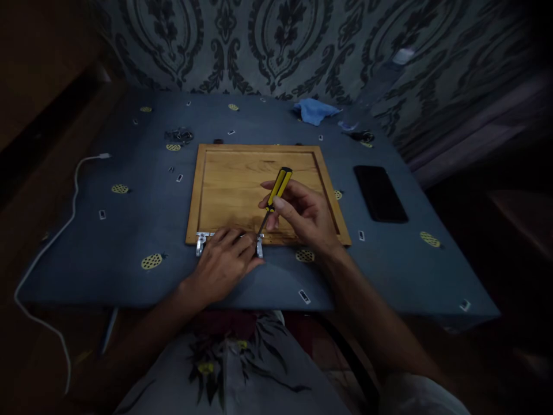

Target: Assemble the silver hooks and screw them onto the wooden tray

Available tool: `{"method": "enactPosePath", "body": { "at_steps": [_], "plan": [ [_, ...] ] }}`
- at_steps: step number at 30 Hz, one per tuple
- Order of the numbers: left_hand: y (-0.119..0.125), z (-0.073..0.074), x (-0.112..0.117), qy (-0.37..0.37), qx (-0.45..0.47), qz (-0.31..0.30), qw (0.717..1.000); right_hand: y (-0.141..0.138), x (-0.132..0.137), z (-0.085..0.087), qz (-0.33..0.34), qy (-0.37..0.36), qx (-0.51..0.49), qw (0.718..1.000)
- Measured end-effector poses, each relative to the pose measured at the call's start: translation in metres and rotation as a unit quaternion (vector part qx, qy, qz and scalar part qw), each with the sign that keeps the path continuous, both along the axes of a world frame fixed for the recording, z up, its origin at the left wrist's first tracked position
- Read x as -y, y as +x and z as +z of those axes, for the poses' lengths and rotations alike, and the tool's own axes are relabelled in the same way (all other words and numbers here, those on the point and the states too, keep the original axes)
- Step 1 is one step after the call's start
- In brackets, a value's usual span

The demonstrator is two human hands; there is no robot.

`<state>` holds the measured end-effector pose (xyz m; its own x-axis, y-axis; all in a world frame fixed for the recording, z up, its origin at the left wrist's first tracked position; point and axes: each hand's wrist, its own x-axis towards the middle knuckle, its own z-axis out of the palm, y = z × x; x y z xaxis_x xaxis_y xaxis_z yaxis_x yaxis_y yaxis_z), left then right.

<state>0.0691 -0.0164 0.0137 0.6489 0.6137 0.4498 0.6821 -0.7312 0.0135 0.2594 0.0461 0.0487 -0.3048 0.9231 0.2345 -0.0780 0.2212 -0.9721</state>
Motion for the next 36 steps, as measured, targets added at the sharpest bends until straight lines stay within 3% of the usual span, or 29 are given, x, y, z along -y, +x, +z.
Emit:
{"method": "enactPosePath", "body": {
  "at_steps": [19,24,30,36],
  "plan": [
    [0.0,0.001,0.001,-0.008,0.001,0.001,1.0,0.004,0.001,0.003,-0.016,-0.01,0.014,1.0],
    [0.001,0.0,0.0,-0.006,0.004,0.001,1.0,0.0,0.003,0.001,-0.047,0.0,0.002,0.999],
    [0.0,0.002,0.001,-0.011,-0.002,0.002,1.0,-0.006,0.005,-0.002,-0.137,0.027,-0.025,0.99],
    [-0.001,0.003,0.001,-0.011,-0.001,0.0,1.0,-0.005,0.003,-0.001,-0.127,0.024,-0.021,0.991]
  ]
}}
